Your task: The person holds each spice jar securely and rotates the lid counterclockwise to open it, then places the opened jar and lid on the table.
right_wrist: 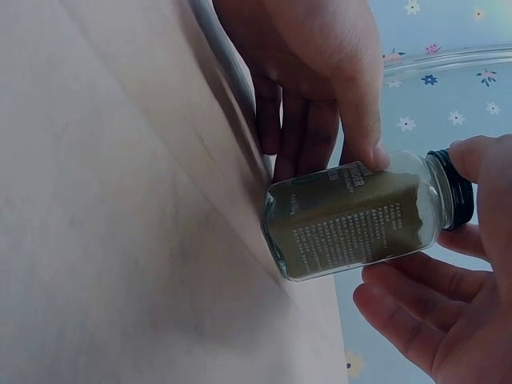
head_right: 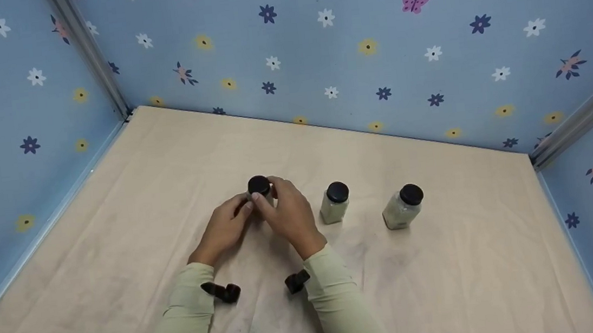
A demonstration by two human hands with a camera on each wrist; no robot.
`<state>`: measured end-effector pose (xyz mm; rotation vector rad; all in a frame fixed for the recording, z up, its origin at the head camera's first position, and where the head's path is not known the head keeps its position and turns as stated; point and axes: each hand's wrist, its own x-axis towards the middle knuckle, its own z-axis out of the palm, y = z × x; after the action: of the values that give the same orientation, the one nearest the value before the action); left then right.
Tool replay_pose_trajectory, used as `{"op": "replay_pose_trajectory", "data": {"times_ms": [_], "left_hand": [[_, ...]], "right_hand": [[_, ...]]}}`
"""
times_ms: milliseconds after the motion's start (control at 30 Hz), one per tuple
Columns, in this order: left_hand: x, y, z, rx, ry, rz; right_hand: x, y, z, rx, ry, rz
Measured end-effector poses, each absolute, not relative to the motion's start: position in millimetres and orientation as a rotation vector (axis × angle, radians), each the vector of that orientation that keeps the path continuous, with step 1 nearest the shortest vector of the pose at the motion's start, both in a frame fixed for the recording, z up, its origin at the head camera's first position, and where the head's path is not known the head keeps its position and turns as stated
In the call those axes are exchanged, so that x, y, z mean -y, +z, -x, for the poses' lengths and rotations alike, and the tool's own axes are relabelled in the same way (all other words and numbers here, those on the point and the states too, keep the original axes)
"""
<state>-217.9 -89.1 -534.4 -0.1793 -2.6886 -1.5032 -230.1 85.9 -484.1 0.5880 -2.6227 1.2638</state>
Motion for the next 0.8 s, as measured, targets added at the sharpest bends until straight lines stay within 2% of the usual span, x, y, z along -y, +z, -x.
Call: {"op": "replay_pose_trajectory", "data": {"times_ms": [567, 800], "left_hand": [[90.1, -534.8, 214.0, 2.677, -1.504, 0.188], [88.8, -535.8, 215.7, 2.575, -1.533, 0.247]], "right_hand": [[-80.2, -481.7, 225.4, 2.62, 1.209, -0.538], [-77.8, -475.9, 224.9, 2.535, 1.072, -0.605]]}}
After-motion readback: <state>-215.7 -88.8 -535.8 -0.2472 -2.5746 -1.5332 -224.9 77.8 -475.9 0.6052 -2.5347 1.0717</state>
